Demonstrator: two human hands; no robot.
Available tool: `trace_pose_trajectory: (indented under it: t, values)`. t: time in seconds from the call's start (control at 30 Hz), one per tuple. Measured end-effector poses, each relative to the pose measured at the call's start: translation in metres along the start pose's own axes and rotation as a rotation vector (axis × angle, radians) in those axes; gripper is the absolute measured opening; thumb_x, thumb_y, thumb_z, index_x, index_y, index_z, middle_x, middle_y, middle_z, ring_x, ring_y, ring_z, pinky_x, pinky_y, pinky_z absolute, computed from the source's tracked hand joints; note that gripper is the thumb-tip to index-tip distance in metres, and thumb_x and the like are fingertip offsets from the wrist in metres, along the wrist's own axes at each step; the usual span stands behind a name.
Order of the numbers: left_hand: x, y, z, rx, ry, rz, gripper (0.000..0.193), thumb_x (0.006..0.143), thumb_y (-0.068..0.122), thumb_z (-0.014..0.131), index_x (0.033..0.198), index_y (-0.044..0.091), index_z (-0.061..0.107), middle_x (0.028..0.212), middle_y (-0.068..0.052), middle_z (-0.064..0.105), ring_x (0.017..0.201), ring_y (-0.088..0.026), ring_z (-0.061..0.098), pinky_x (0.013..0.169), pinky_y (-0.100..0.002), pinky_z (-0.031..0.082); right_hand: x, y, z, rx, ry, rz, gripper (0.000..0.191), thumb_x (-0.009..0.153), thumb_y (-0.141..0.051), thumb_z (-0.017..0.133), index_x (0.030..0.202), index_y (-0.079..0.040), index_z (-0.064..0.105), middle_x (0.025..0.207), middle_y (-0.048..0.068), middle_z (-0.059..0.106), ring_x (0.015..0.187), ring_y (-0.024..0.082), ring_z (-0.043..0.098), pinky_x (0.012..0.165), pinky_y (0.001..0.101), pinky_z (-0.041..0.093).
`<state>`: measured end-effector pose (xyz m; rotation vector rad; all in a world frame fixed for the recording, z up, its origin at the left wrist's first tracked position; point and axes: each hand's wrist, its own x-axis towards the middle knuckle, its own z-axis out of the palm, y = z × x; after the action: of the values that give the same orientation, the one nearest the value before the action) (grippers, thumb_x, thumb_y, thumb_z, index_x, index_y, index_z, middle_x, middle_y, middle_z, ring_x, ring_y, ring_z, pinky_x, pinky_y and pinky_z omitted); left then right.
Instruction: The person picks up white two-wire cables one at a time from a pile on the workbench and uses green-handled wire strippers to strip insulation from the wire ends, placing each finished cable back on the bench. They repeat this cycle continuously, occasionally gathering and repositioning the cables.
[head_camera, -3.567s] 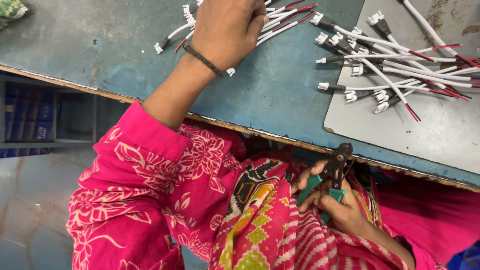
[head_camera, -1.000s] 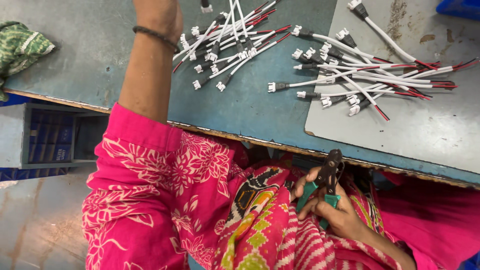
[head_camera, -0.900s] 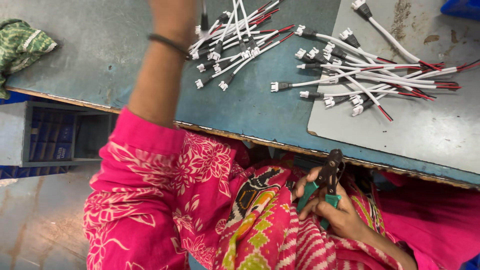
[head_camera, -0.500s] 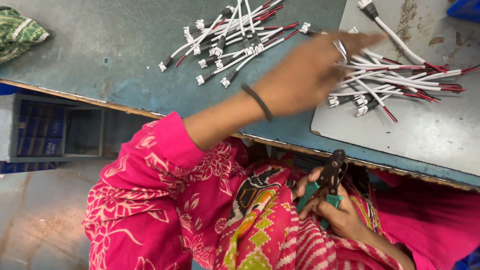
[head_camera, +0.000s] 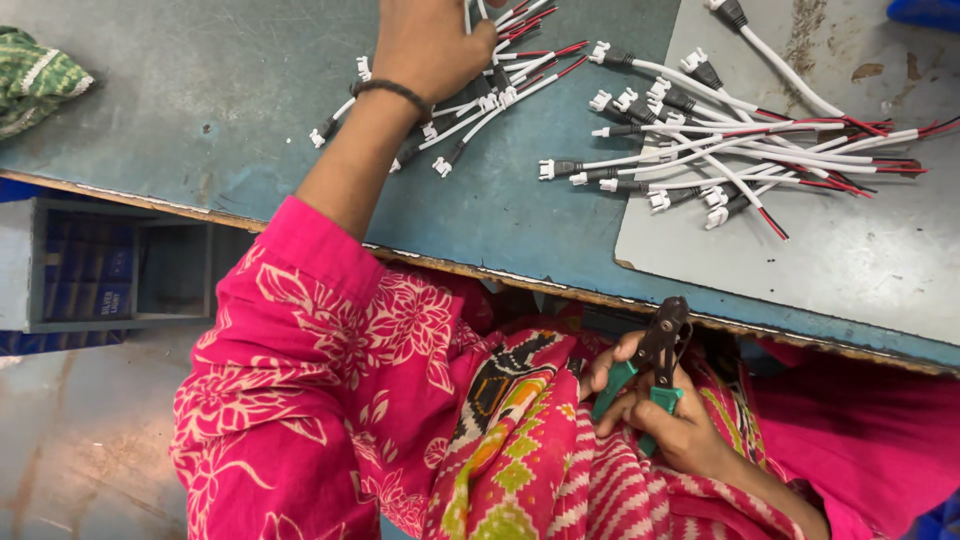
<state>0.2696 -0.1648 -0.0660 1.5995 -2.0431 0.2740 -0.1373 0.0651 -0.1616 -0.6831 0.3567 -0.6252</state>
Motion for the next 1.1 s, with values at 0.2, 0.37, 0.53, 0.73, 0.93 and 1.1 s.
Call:
trace_pose_trajectory:
  t: [0.2, 0.37, 0.53, 0.73, 0.93, 1.1]
  values:
    - [-0.008, 0.033, -0.023, -0.055, -0.016, -0.006, 0.023, 0.085, 0.008, 0.069, 0.102, 0.017, 0.081, 0.089, -0.009, 0.071, 0.092, -0.033, 0.064, 0.087, -0.049, 0.041, 0.002, 0.000, 0.001, 0.004, -0.016, 0.012, 0.054, 0.087, 0.003, 0.051, 0.138, -0.006, 0.038, 0.118, 0.021, 0.056, 0.117, 0.033, 0.061, 0.078, 0.0400, 0.065]
    - [-0.008, 0.035, -0.018, -0.064, -0.034, 0.010, 0.026, 0.088, 0.006, 0.063, 0.104, 0.015, 0.081, 0.093, -0.006, 0.071, 0.098, -0.030, 0.063, 0.092, -0.048, 0.038, 0.003, 0.001, 0.000, -0.006, -0.004, 0.021, 0.054, 0.087, 0.002, 0.052, 0.138, -0.006, 0.037, 0.117, 0.021, 0.056, 0.117, 0.034, 0.062, 0.077, 0.0401, 0.065]
    - [-0.011, 0.041, -0.018, -0.063, 0.008, 0.039, 0.015, 0.093, 0.016, 0.072, 0.105, 0.013, 0.080, 0.096, -0.008, 0.069, 0.103, -0.031, 0.060, 0.097, -0.048, 0.035, 0.004, 0.003, -0.003, -0.010, -0.006, 0.028, 0.053, 0.087, 0.000, 0.053, 0.138, -0.006, 0.037, 0.117, 0.021, 0.056, 0.117, 0.033, 0.062, 0.078, 0.0397, 0.065]
    - [-0.006, 0.049, -0.011, 0.017, 0.054, 0.055, 0.018, 0.086, 0.029, 0.083, 0.100, 0.017, 0.080, 0.095, -0.005, 0.072, 0.097, -0.029, 0.063, 0.086, -0.050, 0.036, 0.004, 0.006, -0.006, -0.018, -0.007, 0.033, 0.053, 0.088, -0.001, 0.055, 0.138, -0.006, 0.038, 0.119, 0.021, 0.056, 0.113, 0.029, 0.061, 0.079, 0.0406, 0.065]
    - [0.003, 0.047, 0.000, 0.039, 0.045, 0.045, 0.018, 0.085, 0.027, 0.083, 0.099, 0.016, 0.080, 0.085, -0.001, 0.077, 0.077, -0.028, 0.068, 0.071, -0.050, 0.040, 0.002, 0.007, -0.006, -0.020, 0.002, 0.036, 0.051, 0.091, -0.005, 0.057, 0.138, -0.006, 0.037, 0.119, 0.020, 0.056, 0.112, 0.029, 0.061, 0.078, 0.0402, 0.065]
    - [-0.001, 0.037, 0.014, 0.006, 0.051, 0.080, 0.013, 0.089, 0.024, 0.081, 0.093, 0.013, 0.077, 0.081, -0.003, 0.076, 0.075, -0.027, 0.070, 0.069, -0.047, 0.045, 0.004, 0.007, -0.006, -0.018, -0.022, 0.022, 0.050, 0.092, -0.007, 0.058, 0.138, -0.006, 0.037, 0.120, 0.021, 0.055, 0.114, 0.029, 0.061, 0.079, 0.0404, 0.065]
